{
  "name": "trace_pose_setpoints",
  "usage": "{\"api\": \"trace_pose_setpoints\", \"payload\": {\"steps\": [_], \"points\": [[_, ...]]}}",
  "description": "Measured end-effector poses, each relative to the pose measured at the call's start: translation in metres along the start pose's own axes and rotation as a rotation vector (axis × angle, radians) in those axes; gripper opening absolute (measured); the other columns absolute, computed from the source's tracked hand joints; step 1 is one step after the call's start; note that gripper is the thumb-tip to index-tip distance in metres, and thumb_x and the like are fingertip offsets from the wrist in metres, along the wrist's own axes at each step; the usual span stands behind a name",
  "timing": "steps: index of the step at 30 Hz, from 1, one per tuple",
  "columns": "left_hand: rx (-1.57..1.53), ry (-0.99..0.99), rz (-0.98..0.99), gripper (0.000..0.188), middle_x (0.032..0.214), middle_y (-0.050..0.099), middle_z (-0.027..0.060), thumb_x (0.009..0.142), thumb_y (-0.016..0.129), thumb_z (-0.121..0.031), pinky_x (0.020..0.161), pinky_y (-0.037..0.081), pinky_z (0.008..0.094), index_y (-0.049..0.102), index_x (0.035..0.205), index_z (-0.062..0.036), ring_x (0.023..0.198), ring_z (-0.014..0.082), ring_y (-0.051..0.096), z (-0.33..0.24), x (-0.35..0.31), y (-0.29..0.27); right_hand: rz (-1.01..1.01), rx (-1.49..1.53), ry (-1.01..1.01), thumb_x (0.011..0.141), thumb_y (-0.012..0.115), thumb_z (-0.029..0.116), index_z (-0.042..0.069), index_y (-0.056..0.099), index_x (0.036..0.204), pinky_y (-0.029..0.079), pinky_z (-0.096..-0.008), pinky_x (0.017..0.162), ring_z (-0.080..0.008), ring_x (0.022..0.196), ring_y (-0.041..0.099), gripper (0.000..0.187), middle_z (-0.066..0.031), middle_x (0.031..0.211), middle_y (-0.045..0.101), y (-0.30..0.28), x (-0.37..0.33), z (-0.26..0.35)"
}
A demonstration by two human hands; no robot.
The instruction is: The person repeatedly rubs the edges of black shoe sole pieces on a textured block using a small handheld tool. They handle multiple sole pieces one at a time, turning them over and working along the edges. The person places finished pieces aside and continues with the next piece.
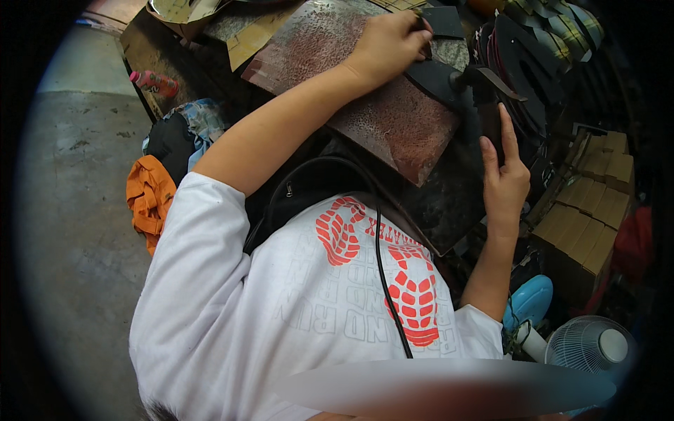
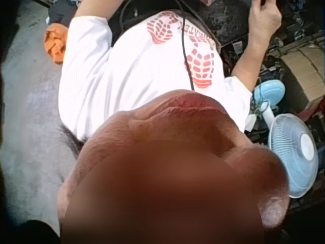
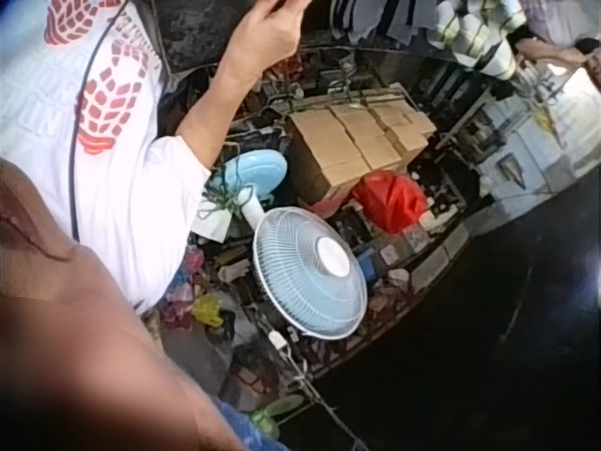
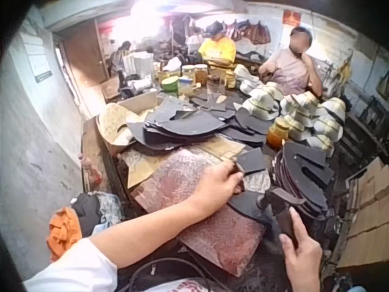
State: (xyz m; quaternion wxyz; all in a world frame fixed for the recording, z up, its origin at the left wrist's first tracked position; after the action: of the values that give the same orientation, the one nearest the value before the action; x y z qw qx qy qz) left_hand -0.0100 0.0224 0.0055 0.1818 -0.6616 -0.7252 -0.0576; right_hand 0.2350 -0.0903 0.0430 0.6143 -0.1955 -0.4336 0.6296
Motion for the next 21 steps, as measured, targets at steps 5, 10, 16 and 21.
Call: {"api": "trace_pose_setpoints", "payload": {"steps": [5, 10, 16, 21], "points": [[-0.078, -0.129, 0.076, 0.012, 0.078, 0.071, 0.0103, 0.095, 0.064, -0.008, 0.063, 0.057, 0.0262, 0.065, 0.094, 0.0037, 0.070, 0.0138, 0.071, 0.010, 0.002, -0.001, 0.031, -0.034, 0.163, 0.096, 0.065, 0.034, 0.035, 0.048, 0.148, 0.058, -0.0401, 0.080, -0.0297, 0.100, 0.073, 0.055, -0.0147, 0.114, 0.073, 0.001, -0.004, -0.007], [-0.007, 0.003, 0.064, 0.016, 0.082, 0.074, 0.0128, 0.091, 0.070, -0.011, 0.066, 0.059, 0.0266, 0.070, 0.100, 0.0019, 0.073, 0.0164, 0.074, 0.009, 0.001, 0.002, 0.003, 0.120, 0.068, 0.096, 0.068, 0.027, 0.030, 0.052, 0.146, 0.057, -0.0361, 0.082, -0.0249, 0.103, 0.072, 0.053, -0.0135, 0.119, 0.072, -0.004, -0.003, -0.002], [0.325, 0.319, 0.069, 0.018, 0.082, 0.071, 0.0135, 0.088, 0.070, -0.015, 0.070, 0.057, 0.0356, 0.070, 0.100, -0.0028, 0.076, 0.0281, 0.072, -0.005, 0.003, 0.004, -0.395, 0.294, -0.216, 0.099, 0.056, 0.036, -0.002, 0.059, 0.106, 0.046, -0.0264, 0.053, -0.0164, 0.063, 0.058, 0.039, -0.0127, 0.089, 0.061, -0.090, 0.008, 0.068], [0.519, 0.609, 0.087, 0.017, 0.083, 0.069, 0.0149, 0.081, 0.063, -0.007, 0.073, 0.056, 0.0431, 0.067, 0.098, -0.0056, 0.081, 0.0359, 0.069, -0.023, -0.006, 0.020, -0.319, 0.373, -0.136, 0.098, 0.062, 0.040, 0.003, 0.058, 0.126, 0.044, -0.0257, 0.054, -0.0162, 0.063, 0.058, 0.047, -0.0112, 0.082, 0.061, -0.049, 0.013, 0.051]]}}
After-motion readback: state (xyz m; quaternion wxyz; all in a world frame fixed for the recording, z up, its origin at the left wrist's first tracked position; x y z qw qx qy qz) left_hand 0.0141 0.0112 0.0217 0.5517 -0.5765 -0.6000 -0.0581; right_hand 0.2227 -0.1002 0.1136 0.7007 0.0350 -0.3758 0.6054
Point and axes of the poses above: each hand's wrist, its own x-axis towards the middle knuckle, its own y-axis out of the palm, z = x × y, the point moved 3 cm from there along x, towards the middle knuckle
